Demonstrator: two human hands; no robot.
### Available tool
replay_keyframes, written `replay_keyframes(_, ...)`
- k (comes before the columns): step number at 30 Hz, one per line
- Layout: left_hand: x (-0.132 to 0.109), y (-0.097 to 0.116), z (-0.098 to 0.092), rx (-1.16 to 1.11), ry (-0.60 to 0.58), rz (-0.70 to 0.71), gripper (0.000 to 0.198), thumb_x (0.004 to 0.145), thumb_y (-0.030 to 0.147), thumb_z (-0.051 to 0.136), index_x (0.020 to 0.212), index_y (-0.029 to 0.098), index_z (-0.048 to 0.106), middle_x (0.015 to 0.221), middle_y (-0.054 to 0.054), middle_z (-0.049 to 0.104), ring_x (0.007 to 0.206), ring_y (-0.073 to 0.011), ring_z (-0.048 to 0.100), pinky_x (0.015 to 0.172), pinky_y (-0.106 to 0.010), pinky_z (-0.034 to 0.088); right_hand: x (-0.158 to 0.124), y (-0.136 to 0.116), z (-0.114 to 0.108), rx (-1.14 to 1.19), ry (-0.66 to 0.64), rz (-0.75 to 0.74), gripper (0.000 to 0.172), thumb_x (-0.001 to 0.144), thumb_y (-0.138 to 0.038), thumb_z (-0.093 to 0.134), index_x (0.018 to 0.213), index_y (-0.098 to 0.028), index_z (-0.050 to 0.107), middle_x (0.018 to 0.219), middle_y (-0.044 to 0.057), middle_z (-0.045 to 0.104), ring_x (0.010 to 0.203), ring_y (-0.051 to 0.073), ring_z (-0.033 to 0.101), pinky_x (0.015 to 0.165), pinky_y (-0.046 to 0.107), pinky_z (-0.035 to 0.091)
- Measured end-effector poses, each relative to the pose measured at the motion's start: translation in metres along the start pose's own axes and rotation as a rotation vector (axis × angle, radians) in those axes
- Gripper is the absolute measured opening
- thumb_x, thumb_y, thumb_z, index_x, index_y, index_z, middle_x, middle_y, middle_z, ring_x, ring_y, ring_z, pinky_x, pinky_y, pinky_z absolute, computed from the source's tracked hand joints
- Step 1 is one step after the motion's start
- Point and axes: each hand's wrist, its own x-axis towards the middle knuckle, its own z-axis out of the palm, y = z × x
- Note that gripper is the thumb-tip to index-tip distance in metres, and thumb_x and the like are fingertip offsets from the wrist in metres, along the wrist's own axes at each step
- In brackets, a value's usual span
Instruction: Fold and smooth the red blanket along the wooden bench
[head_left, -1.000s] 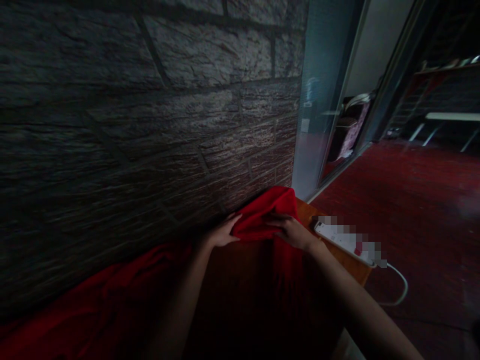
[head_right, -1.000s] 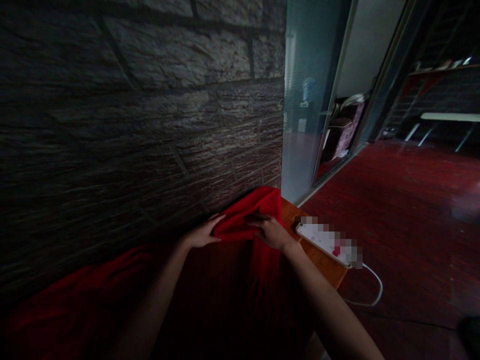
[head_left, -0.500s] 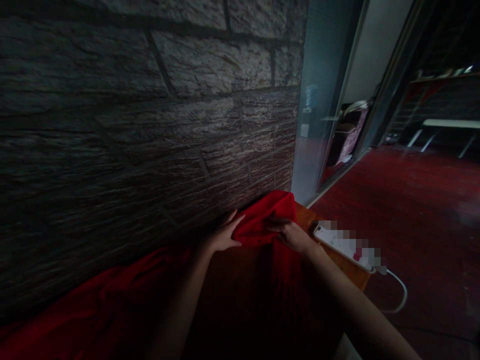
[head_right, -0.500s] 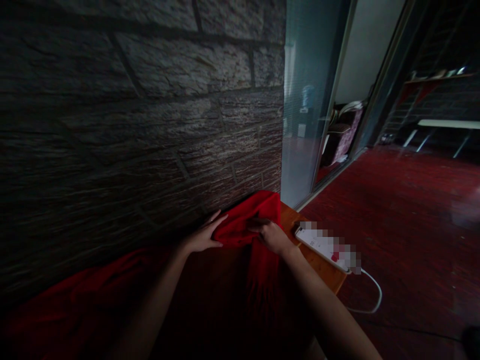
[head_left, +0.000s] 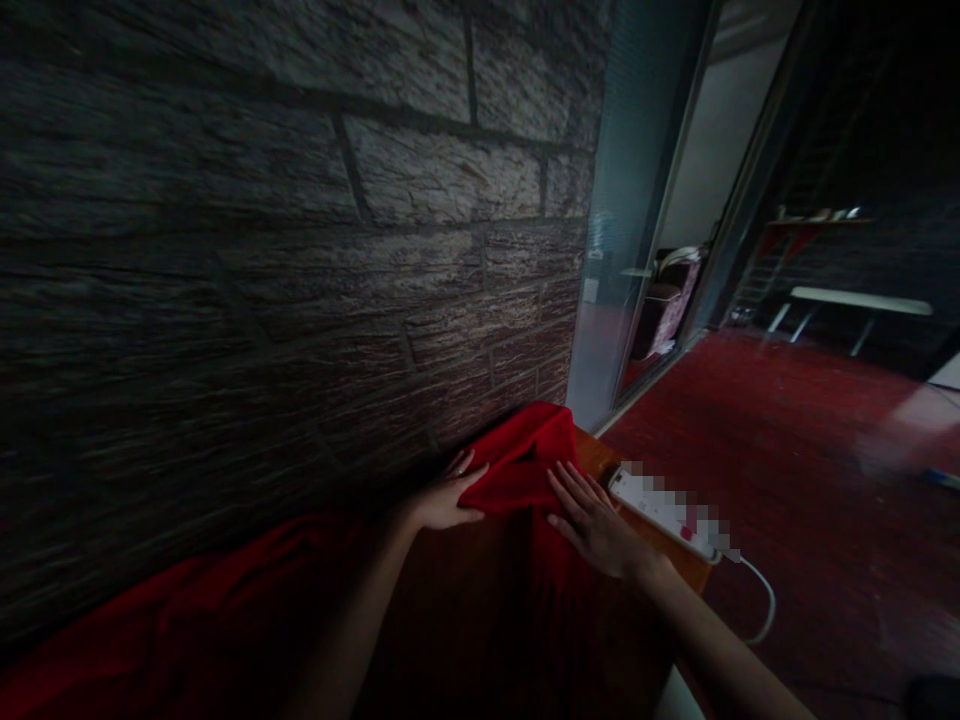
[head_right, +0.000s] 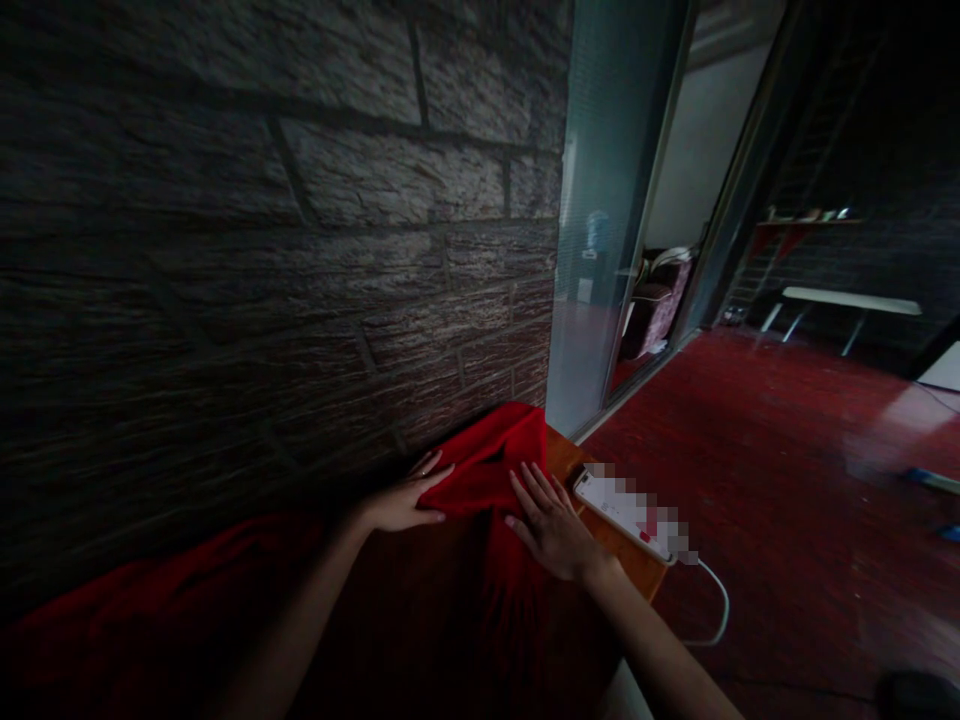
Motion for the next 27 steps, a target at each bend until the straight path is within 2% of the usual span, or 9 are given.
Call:
replay_keyframes(2, 0.001, 0.004, -0.002, 0.02, 0.036, -0.016, 0.08, 0.087, 0.05, 0.06, 0.155, 0.024, 0.028, 0.164, -0.011, 0.006, 0.151, -0.0311, 0.004, 0.12, -0.048, 0.018, -0.01, -0.002, 0.009, -0.038, 0.056, 0.01, 0.065, 0.102, -0.05, 0.032, 0.157, -0.024, 0.009, 0.163, 0.01, 0.011, 0.151, 0.026, 0.009, 0.12, 0.053, 0.021)
replay_keyframes(4, 0.003, 0.009, 0.0, 0.068, 0.122, -0.015, 0.081, 0.089, 0.051, 0.055, 0.156, 0.02, 0.021, 0.163, -0.014, 0.009, 0.151, -0.0313, 0.005, 0.12, -0.053, 0.015, -0.015, -0.003, 0.015, -0.078, 0.072, 0.001, 0.063, 0.103, -0.048, 0.033, 0.157, -0.022, 0.014, 0.162, 0.011, 0.013, 0.151, 0.028, 0.01, 0.12, 0.053, 0.023)
replay_keyframes(7, 0.005, 0.014, 0.013, 0.173, 0.226, 0.062, 0.087, 0.09, 0.052, 0.054, 0.158, 0.017, 0.012, 0.162, -0.016, 0.012, 0.151, -0.032, 0.008, 0.119, -0.057, 0.013, -0.013, -0.006, 0.015, -0.123, 0.085, 0.001, 0.058, 0.103, -0.045, 0.035, 0.155, -0.024, 0.025, 0.162, 0.013, 0.013, 0.15, 0.031, 0.011, 0.118, 0.055, 0.027)
replay_keyframes(11, 0.003, 0.015, 0.037, 0.314, 0.384, 0.132, 0.069, 0.097, 0.041, 0.046, 0.157, 0.021, 0.019, 0.162, -0.013, 0.019, 0.15, -0.0287, 0.015, 0.12, -0.055, 0.017, -0.01, -0.009, 0.011, -0.14, 0.106, -0.112, 0.052, 0.103, -0.038, 0.038, 0.154, -0.031, 0.029, 0.162, 0.01, 0.014, 0.15, 0.03, 0.013, 0.117, 0.055, 0.027)
replay_keyframes(15, -0.001, 0.013, 0.051, 0.367, 0.533, 0.144, 0.066, 0.097, 0.036, 0.047, 0.157, 0.023, 0.021, 0.161, -0.01, 0.025, 0.149, -0.0284, 0.021, 0.12, -0.053, 0.02, -0.013, -0.003, 0.012, -0.117, 0.095, -0.174, 0.049, 0.103, -0.035, 0.038, 0.152, -0.03, 0.034, 0.16, 0.008, 0.023, 0.149, 0.029, 0.017, 0.117, 0.055, 0.027)
replay_keyframes(22, -0.005, 0.011, 0.05, 0.252, 0.57, 0.121, 0.076, 0.092, 0.057, 0.051, 0.155, 0.022, 0.027, 0.159, -0.012, 0.031, 0.146, -0.0319, 0.029, 0.117, -0.055, 0.027, -0.03, 0.011, 0.018, -0.055, 0.144, -0.117, 0.051, 0.103, -0.035, 0.039, 0.153, -0.032, 0.03, 0.162, 0.008, 0.017, 0.149, 0.028, 0.017, 0.116, 0.053, 0.032)
replay_keyframes(25, -0.007, 0.011, 0.048, 0.168, 0.567, 0.147, 0.075, 0.091, 0.057, 0.053, 0.154, 0.022, 0.031, 0.158, -0.012, 0.033, 0.146, -0.0313, 0.029, 0.118, -0.054, 0.028, -0.036, 0.011, 0.018, -0.004, 0.172, -0.085, 0.051, 0.102, -0.034, 0.039, 0.153, -0.031, 0.032, 0.163, 0.008, 0.015, 0.149, 0.029, 0.017, 0.117, 0.052, 0.032)
replay_keyframes(27, -0.006, 0.009, 0.048, 0.081, 0.586, 0.167, 0.064, 0.096, 0.051, 0.048, 0.152, 0.023, 0.034, 0.157, -0.01, 0.036, 0.146, -0.0282, 0.031, 0.118, -0.051, 0.029, -0.039, 0.011, 0.018, 0.048, 0.18, -0.085, 0.049, 0.102, -0.034, 0.039, 0.151, -0.029, 0.037, 0.163, 0.008, 0.017, 0.149, 0.028, 0.018, 0.118, 0.051, 0.031)
